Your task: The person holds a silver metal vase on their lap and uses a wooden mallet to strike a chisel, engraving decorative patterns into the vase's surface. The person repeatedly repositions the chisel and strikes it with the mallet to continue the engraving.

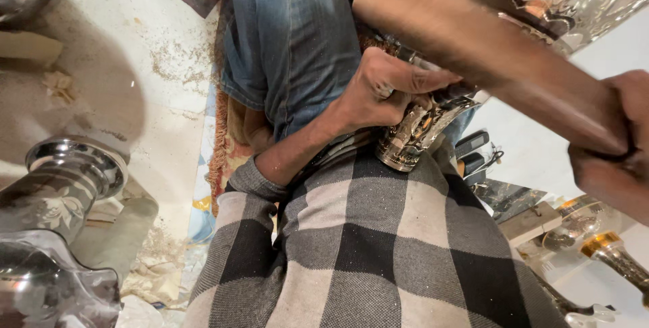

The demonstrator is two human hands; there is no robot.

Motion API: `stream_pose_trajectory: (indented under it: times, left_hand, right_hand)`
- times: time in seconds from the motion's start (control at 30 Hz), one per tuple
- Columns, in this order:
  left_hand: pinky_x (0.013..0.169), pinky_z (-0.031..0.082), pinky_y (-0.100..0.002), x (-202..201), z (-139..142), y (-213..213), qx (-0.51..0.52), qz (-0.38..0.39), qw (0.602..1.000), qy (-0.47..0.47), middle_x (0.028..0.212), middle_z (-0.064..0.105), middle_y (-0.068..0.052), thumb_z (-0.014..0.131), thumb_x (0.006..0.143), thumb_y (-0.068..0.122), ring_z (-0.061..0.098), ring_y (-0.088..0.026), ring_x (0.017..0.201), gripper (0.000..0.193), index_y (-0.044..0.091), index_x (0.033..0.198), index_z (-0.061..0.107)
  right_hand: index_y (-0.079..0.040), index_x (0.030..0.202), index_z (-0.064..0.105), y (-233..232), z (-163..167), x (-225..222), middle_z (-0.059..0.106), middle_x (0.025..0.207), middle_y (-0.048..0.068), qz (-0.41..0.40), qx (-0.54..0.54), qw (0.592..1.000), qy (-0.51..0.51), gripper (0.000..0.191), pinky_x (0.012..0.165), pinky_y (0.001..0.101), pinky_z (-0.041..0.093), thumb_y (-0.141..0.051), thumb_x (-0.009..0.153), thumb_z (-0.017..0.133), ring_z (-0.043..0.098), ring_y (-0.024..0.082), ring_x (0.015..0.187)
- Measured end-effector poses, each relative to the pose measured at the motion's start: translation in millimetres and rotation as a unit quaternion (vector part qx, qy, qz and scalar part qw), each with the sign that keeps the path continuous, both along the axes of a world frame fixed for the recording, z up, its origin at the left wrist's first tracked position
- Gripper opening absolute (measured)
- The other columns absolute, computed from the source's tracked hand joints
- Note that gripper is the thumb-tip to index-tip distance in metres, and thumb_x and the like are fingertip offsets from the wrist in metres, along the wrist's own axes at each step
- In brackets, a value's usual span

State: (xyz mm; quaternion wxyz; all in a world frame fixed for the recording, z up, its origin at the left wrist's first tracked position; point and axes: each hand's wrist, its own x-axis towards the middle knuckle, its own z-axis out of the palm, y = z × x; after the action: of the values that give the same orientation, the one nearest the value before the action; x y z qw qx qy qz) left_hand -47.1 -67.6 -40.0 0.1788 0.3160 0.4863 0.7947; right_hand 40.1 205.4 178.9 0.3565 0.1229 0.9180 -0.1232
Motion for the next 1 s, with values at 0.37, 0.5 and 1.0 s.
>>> stream_pose_trajectory:
  times: [0.37,0.5,1.0]
  left_hand:
    - [0.081,0.071,-0.026,5,-2,13,0.011,0.040,0.997,0.066,0.125,0.074,-0.002,0.058,0.083,-0.017,0.083,-0.014,0.093,0.055,0.013,0.127,0.074]
    - [0.050,0.050,-0.026,4,1,10,-0.039,-0.005,0.995,0.087,0.118,0.076,-0.008,0.068,0.065,-0.007,0.068,-0.010,0.058,0.026,0.007,0.084,0.078]
    - [0.050,0.050,-0.026,7,7,9,-0.066,0.053,0.993,0.083,0.082,0.077,-0.007,0.069,0.064,0.002,0.067,-0.010,0.059,0.031,0.009,0.092,0.079]
  right_hand:
    - [0.004,0.111,0.053,16,-9,23,0.063,0.078,0.011,-0.013,-0.040,0.998,0.045,0.038,0.061,0.0318,0.051,0.002,0.078,0.072,0.067,0.018,0.066]
    - [0.004,0.108,0.054,11,-6,16,0.063,0.078,0.012,-0.021,-0.046,0.998,0.046,0.033,0.062,0.0315,0.052,0.002,0.081,0.072,0.067,0.019,0.066]
    - [0.003,0.100,0.058,-5,-7,16,0.064,0.075,0.016,-0.004,-0.078,0.987,0.143,0.017,0.064,0.0305,0.053,0.003,0.089,0.072,0.067,0.021,0.064]
